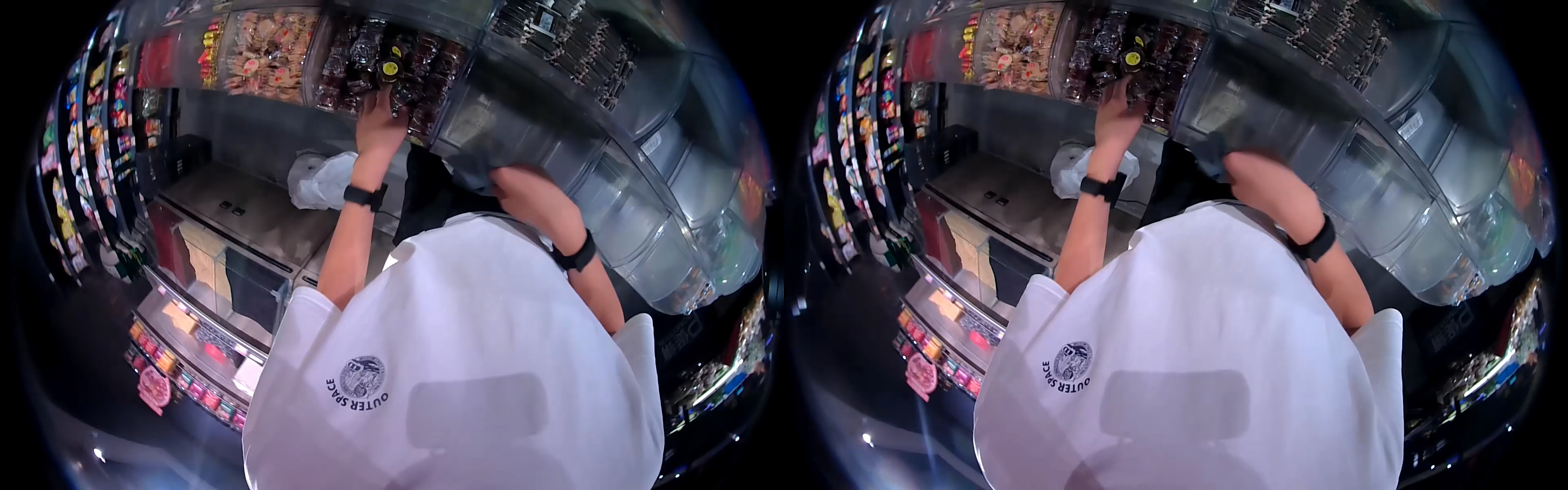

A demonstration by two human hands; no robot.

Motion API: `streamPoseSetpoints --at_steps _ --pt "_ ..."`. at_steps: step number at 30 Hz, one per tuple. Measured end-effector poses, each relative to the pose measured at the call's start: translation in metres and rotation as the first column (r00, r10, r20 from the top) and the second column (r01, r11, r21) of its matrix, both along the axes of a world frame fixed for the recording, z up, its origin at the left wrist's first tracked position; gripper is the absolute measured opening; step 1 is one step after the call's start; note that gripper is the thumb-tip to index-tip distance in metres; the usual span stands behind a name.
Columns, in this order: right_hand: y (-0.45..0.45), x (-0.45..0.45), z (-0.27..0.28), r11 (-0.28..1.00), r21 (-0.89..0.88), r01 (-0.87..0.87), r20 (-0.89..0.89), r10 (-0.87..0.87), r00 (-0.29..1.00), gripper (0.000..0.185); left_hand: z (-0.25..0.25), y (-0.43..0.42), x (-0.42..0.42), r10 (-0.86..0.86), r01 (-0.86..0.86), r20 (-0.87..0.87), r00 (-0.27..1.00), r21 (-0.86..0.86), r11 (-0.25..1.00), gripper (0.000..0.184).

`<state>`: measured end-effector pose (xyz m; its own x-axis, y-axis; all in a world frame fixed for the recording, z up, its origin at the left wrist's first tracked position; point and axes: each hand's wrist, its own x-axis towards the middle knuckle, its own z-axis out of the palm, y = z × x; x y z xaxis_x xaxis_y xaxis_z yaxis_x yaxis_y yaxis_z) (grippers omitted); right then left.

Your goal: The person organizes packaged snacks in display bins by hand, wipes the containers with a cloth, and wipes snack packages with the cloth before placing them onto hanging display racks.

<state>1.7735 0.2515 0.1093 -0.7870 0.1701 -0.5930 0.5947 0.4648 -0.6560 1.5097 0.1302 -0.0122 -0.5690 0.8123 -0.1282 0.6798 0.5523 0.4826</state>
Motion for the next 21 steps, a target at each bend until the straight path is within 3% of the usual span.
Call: streamPoseSetpoints --at_steps 2,4,7,10,13,14,15,16,17,19,21 --pt "0.007 0.008 0.0 0.987 0.122 0.101 0.03 -0.105 0.994 0.02 -0.024 0.018 -0.012 -0.107 0.105 -0.129 0.986 -0.02 0.994 0.059" --pt "0.012 0.006 0.003 0.935 0.247 0.256 0.041 -0.274 0.961 0.016 -0.033 0.029 -0.02 -0.204 0.195 -0.047 0.978 -0.144 0.97 0.063" --pt "0.015 0.007 -0.041 0.911 0.238 0.335 0.126 -0.371 0.92 0.019 -0.027 0.034 -0.034 -0.301 0.292 -0.008 0.954 -0.224 0.93 0.06" --pt "-0.008 0.005 -0.108 0.853 0.322 0.41 0.221 -0.489 0.844 0.024 -0.036 0.026 -0.06 -0.438 0.443 0.08 0.895 -0.063 0.894 0.05" --pt "-0.029 -0.011 -0.145 0.717 0.449 0.533 0.164 -0.653 0.74 0.028 -0.038 0.018 -0.083 -0.391 0.362 0.248 0.886 0.156 0.919 0.039" --pt "-0.035 -0.018 -0.151 0.674 0.444 0.59 0.233 -0.723 0.65 0.029 -0.047 0.012 -0.096 -0.418 0.374 0.276 0.865 0.199 0.906 0.031" --pt "-0.04 -0.025 -0.151 0.624 0.443 0.643 0.299 -0.78 0.55 0.03 -0.035 0.014 -0.108 -0.218 0.257 0.613 0.759 0.025 0.966 0.026" --pt "-0.044 -0.029 -0.154 0.612 0.448 0.652 0.294 -0.79 0.538 0.03 -0.022 0.016 -0.118 0.05 0.194 0.832 0.552 -0.187 0.963 0.022" --pt "-0.048 -0.032 -0.158 0.567 0.475 0.673 0.23 -0.818 0.527 0.032 -0.015 0.016 -0.127 0.038 0.206 0.833 0.552 -0.181 0.962 0.022" --pt "-0.054 -0.045 -0.149 0.503 0.466 0.728 0.119 -0.851 0.512 0.039 -0.005 0.01 -0.139 0.137 0.085 0.973 0.184 -0.154 0.984 0.019" --pt "-0.055 -0.074 -0.111 0.483 0.437 0.758 0.035 -0.852 0.523 0.039 0.005 0.01 -0.138 0.156 0.117 0.972 0.176 -0.178 0.977 0.019"
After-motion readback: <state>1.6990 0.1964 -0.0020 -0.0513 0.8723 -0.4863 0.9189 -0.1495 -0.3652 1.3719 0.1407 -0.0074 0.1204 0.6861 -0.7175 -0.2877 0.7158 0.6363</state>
